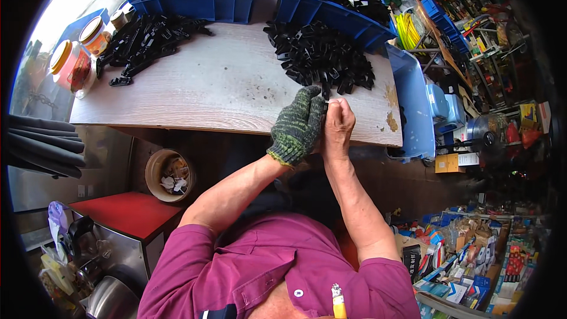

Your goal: The person assembles small black hardware components by hand at a workbench, then sorts the assembled components into blue storage bins.

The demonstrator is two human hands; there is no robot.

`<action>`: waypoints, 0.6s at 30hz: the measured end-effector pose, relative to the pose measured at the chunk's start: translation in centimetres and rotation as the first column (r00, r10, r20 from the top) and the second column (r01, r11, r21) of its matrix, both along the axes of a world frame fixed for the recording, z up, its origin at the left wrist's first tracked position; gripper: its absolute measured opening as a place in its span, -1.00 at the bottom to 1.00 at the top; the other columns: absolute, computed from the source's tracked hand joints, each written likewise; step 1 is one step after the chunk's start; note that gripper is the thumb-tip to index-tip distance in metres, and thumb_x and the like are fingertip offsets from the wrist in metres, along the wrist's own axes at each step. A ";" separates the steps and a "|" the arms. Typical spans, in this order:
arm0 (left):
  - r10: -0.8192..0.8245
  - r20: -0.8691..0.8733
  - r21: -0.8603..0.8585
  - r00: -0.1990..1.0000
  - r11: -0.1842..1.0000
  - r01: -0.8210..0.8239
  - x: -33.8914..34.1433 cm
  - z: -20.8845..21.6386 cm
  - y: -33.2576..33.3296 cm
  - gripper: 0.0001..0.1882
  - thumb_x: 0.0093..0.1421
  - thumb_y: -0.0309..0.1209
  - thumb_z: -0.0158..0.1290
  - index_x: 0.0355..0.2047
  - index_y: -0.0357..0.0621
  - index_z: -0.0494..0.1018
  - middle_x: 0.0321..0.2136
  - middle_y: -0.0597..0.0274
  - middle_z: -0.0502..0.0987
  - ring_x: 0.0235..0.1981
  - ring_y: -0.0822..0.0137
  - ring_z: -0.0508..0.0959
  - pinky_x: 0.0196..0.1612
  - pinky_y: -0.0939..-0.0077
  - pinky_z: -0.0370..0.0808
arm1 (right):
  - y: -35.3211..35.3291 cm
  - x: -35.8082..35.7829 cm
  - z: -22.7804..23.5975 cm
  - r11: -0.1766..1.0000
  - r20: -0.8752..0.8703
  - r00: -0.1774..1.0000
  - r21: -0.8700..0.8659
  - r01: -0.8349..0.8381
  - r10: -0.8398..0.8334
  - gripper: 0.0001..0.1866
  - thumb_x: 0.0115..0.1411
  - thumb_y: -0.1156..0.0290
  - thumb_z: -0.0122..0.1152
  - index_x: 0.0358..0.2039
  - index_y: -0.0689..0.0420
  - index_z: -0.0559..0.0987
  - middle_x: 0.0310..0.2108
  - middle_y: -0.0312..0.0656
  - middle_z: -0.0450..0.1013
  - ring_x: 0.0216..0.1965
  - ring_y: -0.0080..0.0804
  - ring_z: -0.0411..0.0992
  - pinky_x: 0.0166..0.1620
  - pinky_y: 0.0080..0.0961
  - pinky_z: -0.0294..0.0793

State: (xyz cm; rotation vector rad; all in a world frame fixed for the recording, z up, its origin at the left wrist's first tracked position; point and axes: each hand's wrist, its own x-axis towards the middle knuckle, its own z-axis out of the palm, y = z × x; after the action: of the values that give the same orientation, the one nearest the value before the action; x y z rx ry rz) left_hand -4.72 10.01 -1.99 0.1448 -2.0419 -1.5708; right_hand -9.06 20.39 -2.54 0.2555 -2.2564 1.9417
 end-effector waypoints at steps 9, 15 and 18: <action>-0.258 0.100 0.106 0.961 0.963 0.248 1.9 0.4 -2.4 -0.58 0.35 -0.23 0.04 0.12 -0.17 0.38 -0.26 -0.13 0.61 -0.30 -0.07 0.63 -0.23 0.10 0.52 | 0.2 0.0 2.4 0.973 0.301 0.951 -0.230 -0.003 0.074 -0.67 0.32 0.27 -0.01 -0.59 0.08 0.36 -0.75 -0.39 0.20 -0.74 -0.58 0.23 -0.58 -0.53 0.37; -0.160 0.009 0.186 0.987 0.970 0.155 4.2 -0.5 -6.2 -0.66 0.35 -0.43 0.06 0.12 -0.17 0.45 -0.38 0.33 0.57 -0.38 0.55 0.51 -0.26 0.60 0.49 | 6.4 -6.9 7.8 0.710 0.279 0.814 -0.397 0.581 -0.510 -0.69 0.25 0.17 0.18 -0.49 0.08 0.37 -0.81 -0.30 0.18 -0.81 -0.45 0.26 -0.62 -0.20 0.63; -0.194 0.105 0.321 0.975 0.935 0.152 4.5 0.1 -6.6 -0.67 0.35 -0.42 0.07 0.11 -0.17 0.45 -0.36 0.32 0.59 -0.38 0.56 0.51 -0.25 0.60 0.49 | 7.0 -6.1 6.7 0.843 0.255 0.887 -0.295 0.450 -0.385 -0.73 0.19 0.23 0.31 -0.36 0.14 0.46 -0.77 -0.32 0.24 -0.80 -0.51 0.27 -0.62 -0.32 0.63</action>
State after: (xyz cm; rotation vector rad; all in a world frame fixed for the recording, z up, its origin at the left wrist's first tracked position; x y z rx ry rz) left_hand -0.20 3.39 -1.90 0.1973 -1.9354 -2.0411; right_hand -15.14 27.44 4.12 -0.4489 -1.8042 2.1213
